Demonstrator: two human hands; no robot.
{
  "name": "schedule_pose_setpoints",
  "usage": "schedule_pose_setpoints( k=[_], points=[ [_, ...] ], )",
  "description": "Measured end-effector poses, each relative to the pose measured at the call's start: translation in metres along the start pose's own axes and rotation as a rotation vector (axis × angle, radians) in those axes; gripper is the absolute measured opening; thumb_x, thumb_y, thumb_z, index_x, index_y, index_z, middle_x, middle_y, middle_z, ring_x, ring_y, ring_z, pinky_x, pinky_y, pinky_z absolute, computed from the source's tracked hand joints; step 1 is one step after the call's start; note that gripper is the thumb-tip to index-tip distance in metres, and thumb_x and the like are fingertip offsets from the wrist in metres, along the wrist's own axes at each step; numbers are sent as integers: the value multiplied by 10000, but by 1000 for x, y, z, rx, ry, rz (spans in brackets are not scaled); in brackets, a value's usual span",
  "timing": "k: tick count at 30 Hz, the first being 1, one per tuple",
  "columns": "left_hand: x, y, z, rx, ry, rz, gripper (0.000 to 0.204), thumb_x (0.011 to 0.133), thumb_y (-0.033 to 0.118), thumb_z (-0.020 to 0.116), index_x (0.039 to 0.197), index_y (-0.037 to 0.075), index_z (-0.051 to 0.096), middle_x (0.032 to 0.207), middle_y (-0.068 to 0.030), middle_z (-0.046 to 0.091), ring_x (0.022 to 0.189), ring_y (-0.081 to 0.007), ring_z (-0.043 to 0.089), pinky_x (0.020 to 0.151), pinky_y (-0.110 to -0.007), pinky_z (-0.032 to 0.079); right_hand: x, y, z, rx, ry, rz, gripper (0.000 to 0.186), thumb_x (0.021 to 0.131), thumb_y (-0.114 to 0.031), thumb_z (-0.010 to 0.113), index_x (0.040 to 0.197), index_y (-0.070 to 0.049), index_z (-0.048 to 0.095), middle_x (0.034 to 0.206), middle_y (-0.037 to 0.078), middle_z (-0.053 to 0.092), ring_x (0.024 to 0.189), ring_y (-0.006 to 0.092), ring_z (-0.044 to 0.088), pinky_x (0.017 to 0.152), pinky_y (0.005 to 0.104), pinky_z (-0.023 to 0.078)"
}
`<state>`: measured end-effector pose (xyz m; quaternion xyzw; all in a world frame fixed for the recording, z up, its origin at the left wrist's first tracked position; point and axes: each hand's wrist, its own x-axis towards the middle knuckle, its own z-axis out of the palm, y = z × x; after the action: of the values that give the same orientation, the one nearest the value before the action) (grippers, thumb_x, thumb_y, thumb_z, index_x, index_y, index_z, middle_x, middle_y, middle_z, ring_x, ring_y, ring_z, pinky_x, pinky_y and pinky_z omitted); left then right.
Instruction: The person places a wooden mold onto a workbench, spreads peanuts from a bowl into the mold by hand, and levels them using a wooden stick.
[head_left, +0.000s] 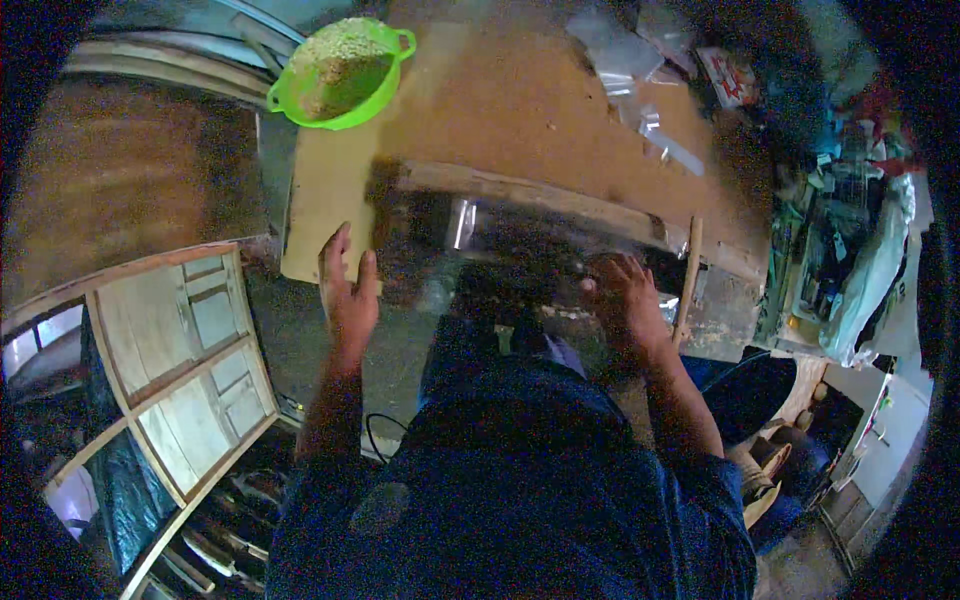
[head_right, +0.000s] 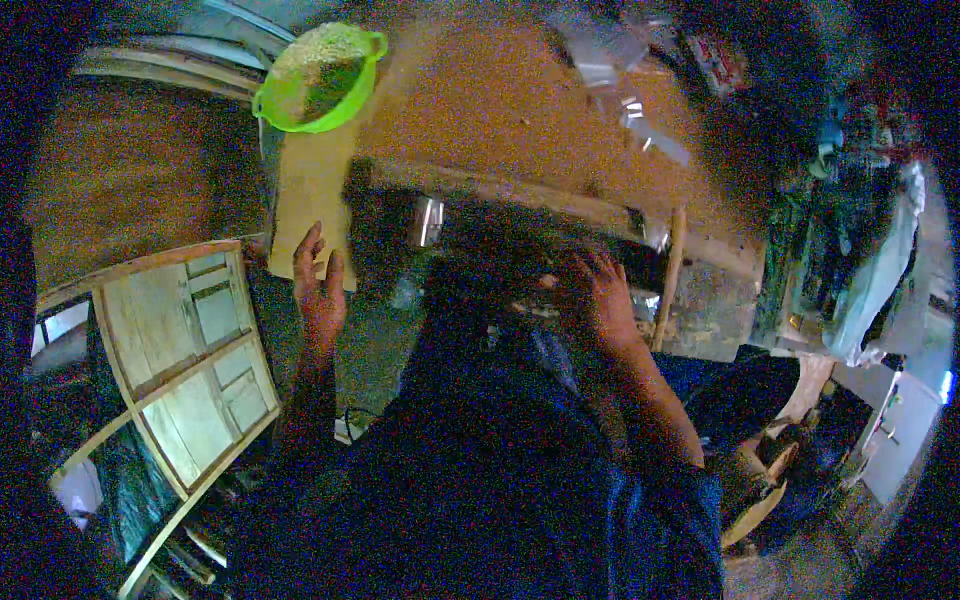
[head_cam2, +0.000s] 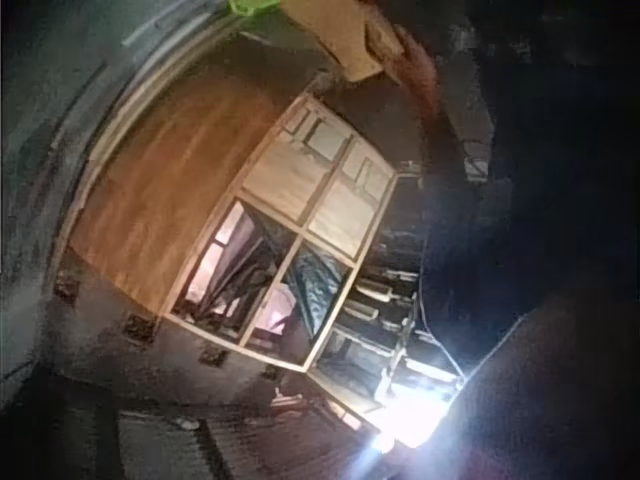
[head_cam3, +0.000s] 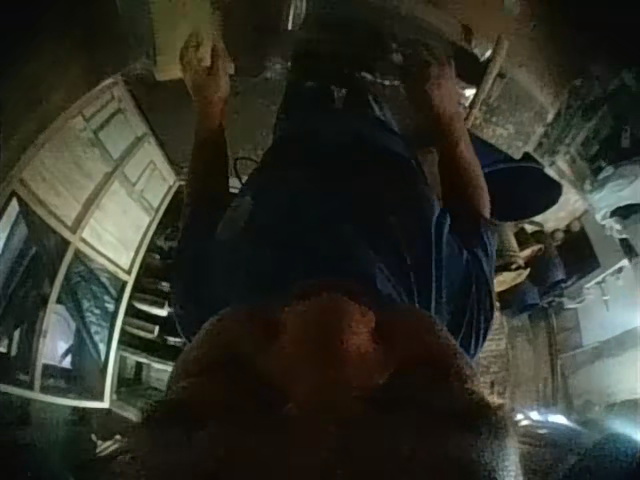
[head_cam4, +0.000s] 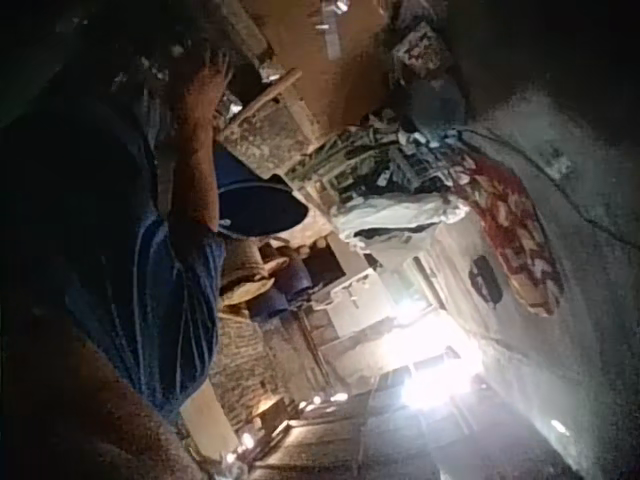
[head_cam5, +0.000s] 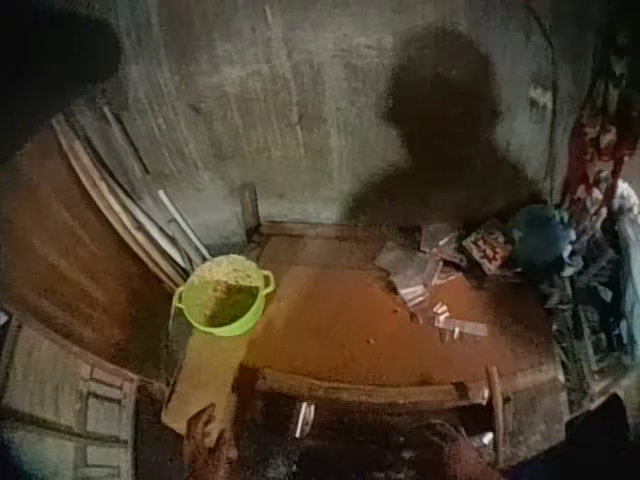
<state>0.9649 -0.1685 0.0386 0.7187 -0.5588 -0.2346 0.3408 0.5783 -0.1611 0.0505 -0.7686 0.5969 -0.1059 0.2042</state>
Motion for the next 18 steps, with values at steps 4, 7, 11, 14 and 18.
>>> schedule_pose_setpoints(
  k=[4,7,11,14,18],
  points=[
    [40,-37,13,-305,43,-41,577,934,309,566,1416,67,360,1344,-158,460,1173,-265,502,942,-401,416,16,0,12,-108,-105,43,367,906,-287,563,1227,-109,564,1179,145,599,1128,355,522,962,482,387],
    [80,-19,28,-545,99,-127,715,890,444,603,1444,94,317,1314,-143,465,1102,-241,517,904,-385,433,8,18,24,-205,-59,106,334,905,-261,558,1194,-96,582,1140,142,611,1104,340,534,939,462,396],
    [147,-27,40,-909,96,-479,753,853,502,632,1430,117,340,1153,-89,515,875,-168,511,775,-331,449,-2,1,5,-18,-22,108,270,887,-223,558,1100,-73,627,1096,148,615,1021,341,558,900,441,416],
    [192,-23,50,-1104,85,-576,686,852,490,638,1389,146,387,1024,-47,520,769,-128,450,702,-290,429,-14,-2,-1,55,12,50,268,870,-192,563,1097,-65,626,1073,152,620,998,353,563,872,437,435],
    [226,-71,55,-1165,30,-455,492,890,340,628,1317,186,437,1083,-26,562,812,-140,519,673,-290,445,-27,-1,4,-22,98,-5,299,829,-170,602,1100,-47,619,1051,170,619,967,379,567,837,434,456]
  ],
)
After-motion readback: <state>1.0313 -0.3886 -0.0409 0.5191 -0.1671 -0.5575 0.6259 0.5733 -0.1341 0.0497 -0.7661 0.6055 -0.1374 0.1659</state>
